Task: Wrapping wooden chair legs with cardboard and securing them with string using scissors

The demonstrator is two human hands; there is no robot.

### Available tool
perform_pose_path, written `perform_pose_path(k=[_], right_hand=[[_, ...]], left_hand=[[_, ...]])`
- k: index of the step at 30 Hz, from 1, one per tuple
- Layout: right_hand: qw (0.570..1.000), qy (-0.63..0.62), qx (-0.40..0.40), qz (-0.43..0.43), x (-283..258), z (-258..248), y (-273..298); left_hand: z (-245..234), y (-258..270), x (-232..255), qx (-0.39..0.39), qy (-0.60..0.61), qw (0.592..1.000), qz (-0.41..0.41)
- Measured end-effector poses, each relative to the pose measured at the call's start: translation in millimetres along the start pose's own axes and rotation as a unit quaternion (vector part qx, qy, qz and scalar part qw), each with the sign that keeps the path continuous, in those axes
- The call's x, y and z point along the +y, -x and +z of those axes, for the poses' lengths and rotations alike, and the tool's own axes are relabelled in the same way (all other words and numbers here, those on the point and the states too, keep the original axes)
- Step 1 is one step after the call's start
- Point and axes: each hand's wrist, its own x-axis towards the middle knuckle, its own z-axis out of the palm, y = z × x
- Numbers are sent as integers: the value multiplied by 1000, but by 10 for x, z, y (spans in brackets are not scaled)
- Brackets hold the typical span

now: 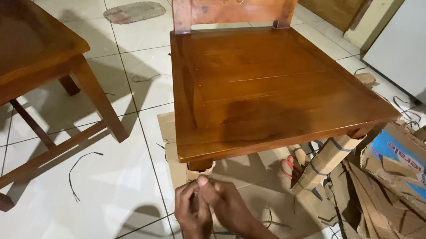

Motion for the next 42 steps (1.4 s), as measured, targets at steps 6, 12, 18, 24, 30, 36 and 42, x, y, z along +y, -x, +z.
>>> perform_pose_path(k=[6,12,18,24,30,36,42], right_hand=[[973,185,21,-133,-122,7,105],[967,180,109,-144,263,-175,276],[964,160,201,66,352,-256,265],[980,-62,184,45,480,-173,53],[968,-37,242,44,319,-77,95],[967,84,232,-56,212,-73,288],[942,174,212,-195,158,-85,297]], left_hand=[[-52,-31,-139,-32,57,996,-62],[-143,-87,-225,-96,159,978,-98],[-175,-109,-155,-119,176,967,-140],[-194,-228,212,-188,130,968,-101],[-195,-223,274,-183,118,964,-149],[-166,-305,420,-172,124,965,-152],[-190,-298,384,-192,60,966,-160]])
